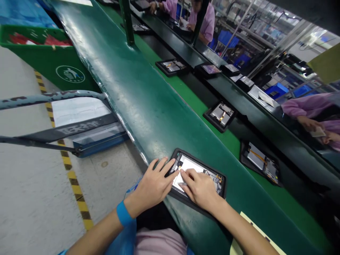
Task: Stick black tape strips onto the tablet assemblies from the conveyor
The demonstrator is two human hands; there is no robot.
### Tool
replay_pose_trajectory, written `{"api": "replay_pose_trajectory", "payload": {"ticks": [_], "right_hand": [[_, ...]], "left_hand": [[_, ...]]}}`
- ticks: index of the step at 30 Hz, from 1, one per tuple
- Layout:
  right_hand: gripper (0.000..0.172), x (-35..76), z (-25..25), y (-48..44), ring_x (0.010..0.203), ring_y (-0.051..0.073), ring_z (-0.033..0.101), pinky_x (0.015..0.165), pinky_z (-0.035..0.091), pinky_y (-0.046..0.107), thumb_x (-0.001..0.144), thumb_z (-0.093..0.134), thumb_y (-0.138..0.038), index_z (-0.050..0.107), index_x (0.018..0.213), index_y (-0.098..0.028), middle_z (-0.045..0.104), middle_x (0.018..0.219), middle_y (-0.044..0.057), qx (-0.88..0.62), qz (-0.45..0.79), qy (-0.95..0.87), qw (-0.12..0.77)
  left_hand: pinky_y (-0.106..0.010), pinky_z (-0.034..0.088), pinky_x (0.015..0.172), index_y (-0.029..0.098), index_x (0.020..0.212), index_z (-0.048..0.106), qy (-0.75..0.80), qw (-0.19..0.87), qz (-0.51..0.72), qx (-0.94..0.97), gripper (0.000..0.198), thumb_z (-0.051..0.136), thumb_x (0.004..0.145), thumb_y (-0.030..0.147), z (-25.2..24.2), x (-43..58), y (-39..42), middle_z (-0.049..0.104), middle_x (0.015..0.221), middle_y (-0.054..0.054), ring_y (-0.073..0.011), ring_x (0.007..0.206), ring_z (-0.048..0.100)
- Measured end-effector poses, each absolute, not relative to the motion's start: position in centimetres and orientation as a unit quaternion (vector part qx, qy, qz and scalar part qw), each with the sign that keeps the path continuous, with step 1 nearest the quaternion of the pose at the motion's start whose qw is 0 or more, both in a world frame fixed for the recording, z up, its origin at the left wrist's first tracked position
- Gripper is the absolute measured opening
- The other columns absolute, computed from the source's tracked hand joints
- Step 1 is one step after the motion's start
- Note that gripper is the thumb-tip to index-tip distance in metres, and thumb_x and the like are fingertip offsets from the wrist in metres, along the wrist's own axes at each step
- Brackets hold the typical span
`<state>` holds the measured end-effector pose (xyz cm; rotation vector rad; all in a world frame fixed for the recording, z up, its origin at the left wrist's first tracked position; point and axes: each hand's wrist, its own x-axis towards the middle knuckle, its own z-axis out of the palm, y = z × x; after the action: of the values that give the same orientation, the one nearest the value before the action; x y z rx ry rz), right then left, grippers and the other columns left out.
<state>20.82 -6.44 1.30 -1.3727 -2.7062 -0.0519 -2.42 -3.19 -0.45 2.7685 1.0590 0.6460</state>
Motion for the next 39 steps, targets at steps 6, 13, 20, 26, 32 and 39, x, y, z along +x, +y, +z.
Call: {"api": "replay_pose_trajectory", "payload": {"ticks": [6, 13, 20, 26, 32, 39], "right_hand": [[0.039, 20.7, 1.3, -6.6, 0.071, 0.018, 0.065, 0.063, 0.045, 0.03, 0.105, 0.05, -0.035, 0.061, 0.132, -0.01, 0.069, 0.1, 0.012, -0.449, -0.033, -0.892, 0.052], [0.04, 20.7, 1.4, -6.6, 0.073, 0.018, 0.065, 0.065, 0.046, 0.031, 0.106, 0.046, -0.035, 0.059, 0.134, -0.01, 0.069, 0.102, 0.012, -0.438, -0.021, -0.898, 0.037], [0.04, 21.0, 2.0, -6.1, 0.076, 0.019, 0.066, 0.065, 0.047, 0.032, 0.106, 0.047, -0.036, 0.058, 0.134, -0.009, 0.069, 0.103, 0.013, -0.42, 0.005, -0.907, 0.025], [0.04, 21.2, 2.7, -5.3, 0.071, 0.018, 0.065, 0.061, 0.044, 0.031, 0.106, 0.05, -0.038, 0.057, 0.135, -0.011, 0.068, 0.1, 0.01, -0.41, 0.031, -0.912, 0.004], [0.044, 21.1, 2.9, -5.4, 0.073, 0.019, 0.064, 0.062, 0.046, 0.031, 0.108, 0.043, -0.038, 0.053, 0.139, -0.008, 0.068, 0.103, 0.012, -0.407, 0.044, -0.912, -0.011], [0.042, 21.1, 3.0, -5.3, 0.072, 0.018, 0.064, 0.061, 0.044, 0.03, 0.107, 0.046, -0.038, 0.057, 0.136, -0.009, 0.068, 0.103, 0.011, -0.414, 0.054, -0.909, -0.014]], "left_hand": [[-0.058, 0.044, 0.104, 0.024, 0.132, 0.066, 0.358, 0.066, 0.21, 0.907, 0.039, 0.054, 0.095, 0.022, -0.3, -2.0, -3.3, 0.059, 0.144, -0.015, -0.0379, 0.131, 0.053], [-0.058, 0.042, 0.107, 0.026, 0.133, 0.066, 0.369, 0.09, 0.222, 0.898, 0.04, 0.056, 0.095, 0.023, -0.6, -1.9, -3.7, 0.057, 0.146, -0.014, -0.0374, 0.132, 0.052], [-0.06, 0.043, 0.105, 0.023, 0.132, 0.066, 0.366, 0.072, 0.214, 0.903, 0.039, 0.053, 0.096, 0.022, -0.6, -1.9, -3.7, 0.057, 0.146, -0.017, -0.0394, 0.133, 0.052], [-0.062, 0.044, 0.104, 0.022, 0.134, 0.065, 0.364, 0.075, 0.215, 0.903, 0.04, 0.054, 0.095, 0.022, -0.7, -1.9, -3.7, 0.056, 0.147, -0.018, -0.0404, 0.133, 0.052], [-0.06, 0.045, 0.104, 0.023, 0.127, 0.069, 0.377, 0.094, 0.239, 0.89, 0.035, 0.053, 0.096, 0.022, -1.1, -2.1, -3.8, 0.059, 0.145, -0.015, -0.0379, 0.132, 0.054], [-0.06, 0.045, 0.104, 0.024, 0.129, 0.068, 0.372, 0.099, 0.232, 0.893, 0.036, 0.052, 0.097, 0.023, -1.4, -2.2, -3.8, 0.057, 0.147, -0.014, -0.0375, 0.132, 0.053]]}}
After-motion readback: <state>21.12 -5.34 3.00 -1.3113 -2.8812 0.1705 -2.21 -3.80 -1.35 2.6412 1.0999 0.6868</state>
